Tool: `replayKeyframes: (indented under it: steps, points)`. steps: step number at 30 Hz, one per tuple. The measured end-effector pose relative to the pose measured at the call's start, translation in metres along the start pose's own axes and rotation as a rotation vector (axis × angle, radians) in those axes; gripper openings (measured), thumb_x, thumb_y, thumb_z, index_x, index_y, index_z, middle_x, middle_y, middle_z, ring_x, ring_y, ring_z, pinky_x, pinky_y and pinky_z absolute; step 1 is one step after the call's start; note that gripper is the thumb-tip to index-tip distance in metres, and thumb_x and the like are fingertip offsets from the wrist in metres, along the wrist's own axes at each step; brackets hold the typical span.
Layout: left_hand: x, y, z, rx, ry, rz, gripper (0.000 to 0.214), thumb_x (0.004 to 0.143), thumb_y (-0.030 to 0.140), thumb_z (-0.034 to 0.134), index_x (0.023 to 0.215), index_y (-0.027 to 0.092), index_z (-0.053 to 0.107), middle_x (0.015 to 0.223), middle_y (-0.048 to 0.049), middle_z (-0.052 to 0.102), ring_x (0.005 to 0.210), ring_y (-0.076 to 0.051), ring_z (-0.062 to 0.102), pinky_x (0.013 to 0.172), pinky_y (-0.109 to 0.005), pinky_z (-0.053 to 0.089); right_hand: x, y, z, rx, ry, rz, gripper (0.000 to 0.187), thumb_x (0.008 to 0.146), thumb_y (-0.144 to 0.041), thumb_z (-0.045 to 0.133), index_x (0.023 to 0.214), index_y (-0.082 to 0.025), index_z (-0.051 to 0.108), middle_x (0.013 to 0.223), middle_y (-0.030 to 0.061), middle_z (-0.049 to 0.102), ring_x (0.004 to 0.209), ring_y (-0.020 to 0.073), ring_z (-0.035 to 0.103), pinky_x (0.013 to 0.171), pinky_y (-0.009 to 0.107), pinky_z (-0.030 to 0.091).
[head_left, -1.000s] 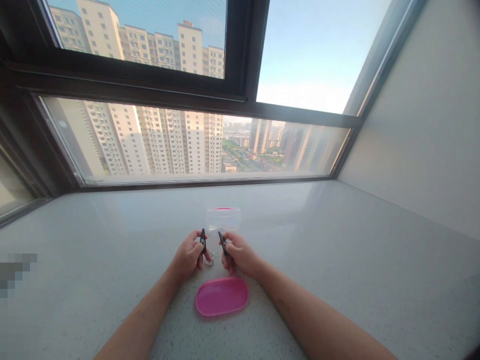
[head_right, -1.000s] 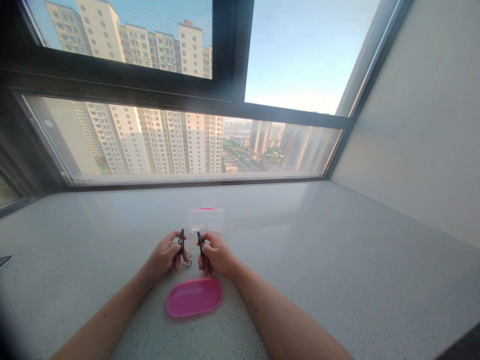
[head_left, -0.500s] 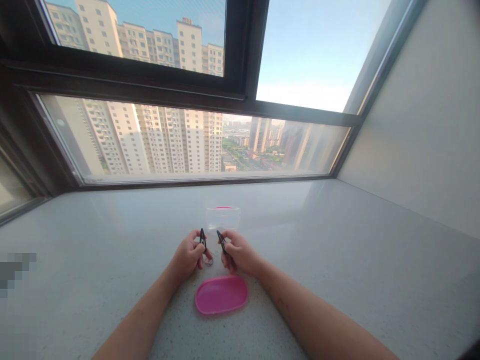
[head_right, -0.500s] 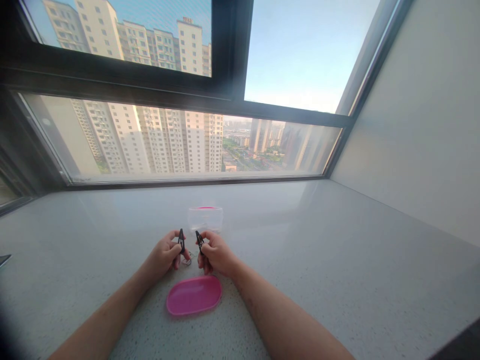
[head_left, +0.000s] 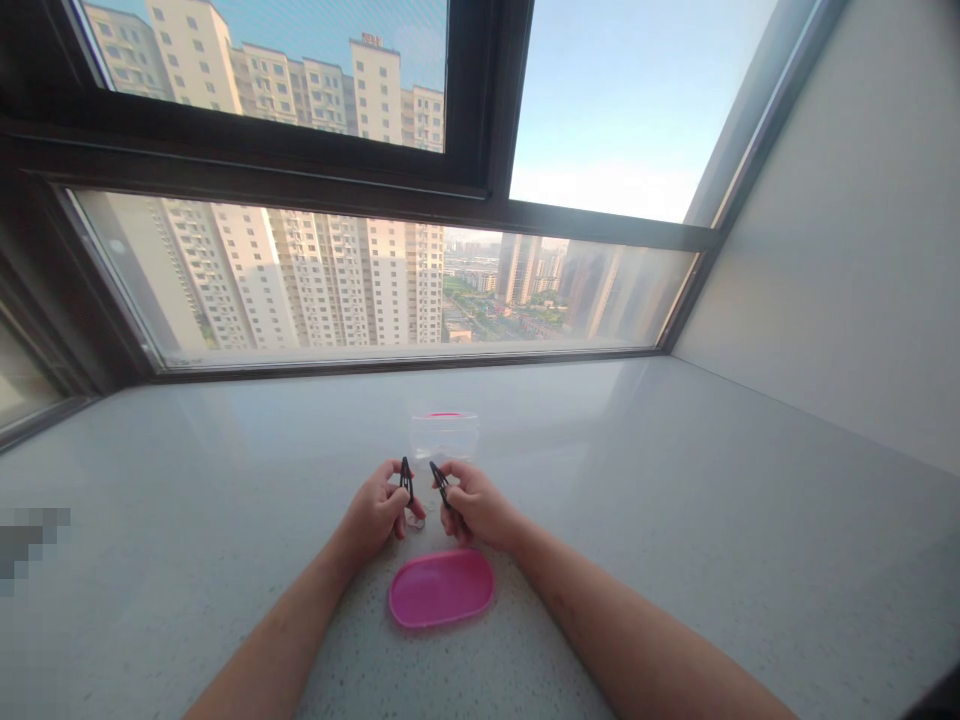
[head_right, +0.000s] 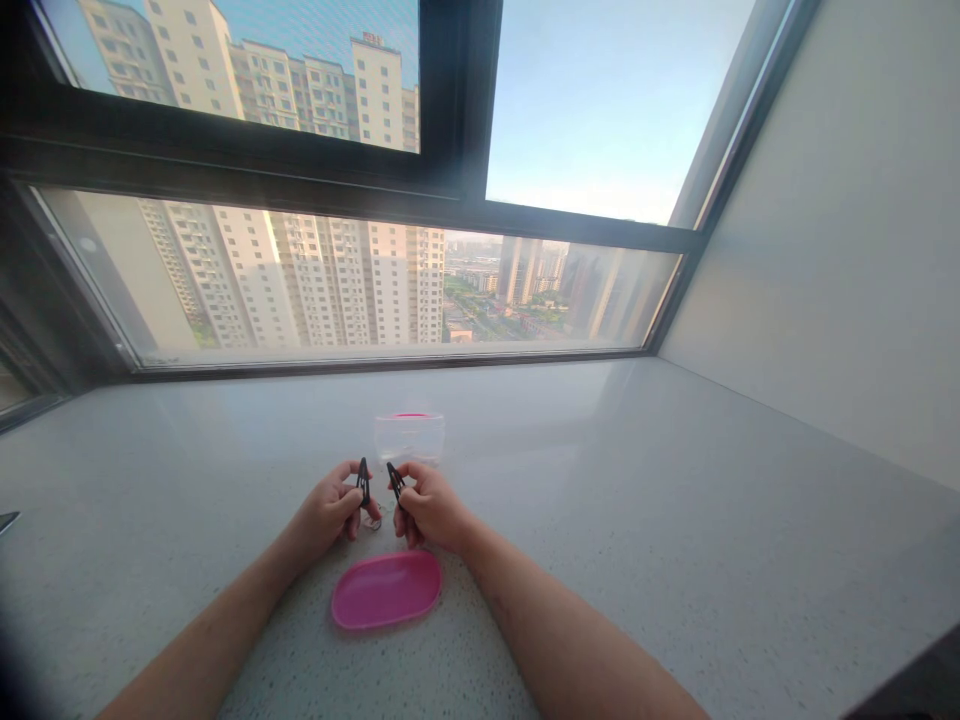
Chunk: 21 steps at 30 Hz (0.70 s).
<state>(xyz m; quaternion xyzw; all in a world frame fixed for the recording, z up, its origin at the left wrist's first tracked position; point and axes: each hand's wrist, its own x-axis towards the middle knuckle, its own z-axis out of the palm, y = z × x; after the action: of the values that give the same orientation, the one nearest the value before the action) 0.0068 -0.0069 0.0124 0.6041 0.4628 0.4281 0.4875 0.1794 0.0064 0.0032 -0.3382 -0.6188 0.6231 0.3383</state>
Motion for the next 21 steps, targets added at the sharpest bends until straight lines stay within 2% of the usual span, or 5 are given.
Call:
replayKeyframes:
  steps: [14, 21]
  points:
    - [0.0023, -0.0040, -0.0014, -0.003, -0.012, 0.010, 0.021, 0.069, 0.023, 0.042, 0.089, 0.017, 0.040, 0.051, 0.0034, 0.061, 0.028, -0.007, 0.041, 0.031, -0.015, 0.025, -0.0006, -0.0015, 0.0010, -0.013, 0.014, 0.036, 0.027, 0.070, -0.022, 0.037, 0.097, -0.018, 0.043, 0.045, -0.0075, 0.055, 0.027, 0.0061, 0.042, 0.032, 0.013, 0.030]
    - [0.0024, -0.0078, -0.0018, 0.000, 0.004, 0.010, 0.021, 0.071, 0.022, 0.042, 0.091, 0.018, 0.039, 0.055, 0.0029, 0.062, 0.029, -0.007, 0.043, 0.031, -0.015, 0.027, -0.0012, -0.0020, 0.0011, -0.003, -0.003, 0.024, 0.030, 0.070, -0.021, 0.035, 0.099, -0.018, 0.043, 0.045, -0.0071, 0.056, 0.028, 0.0071, 0.044, 0.032, 0.013, 0.031]
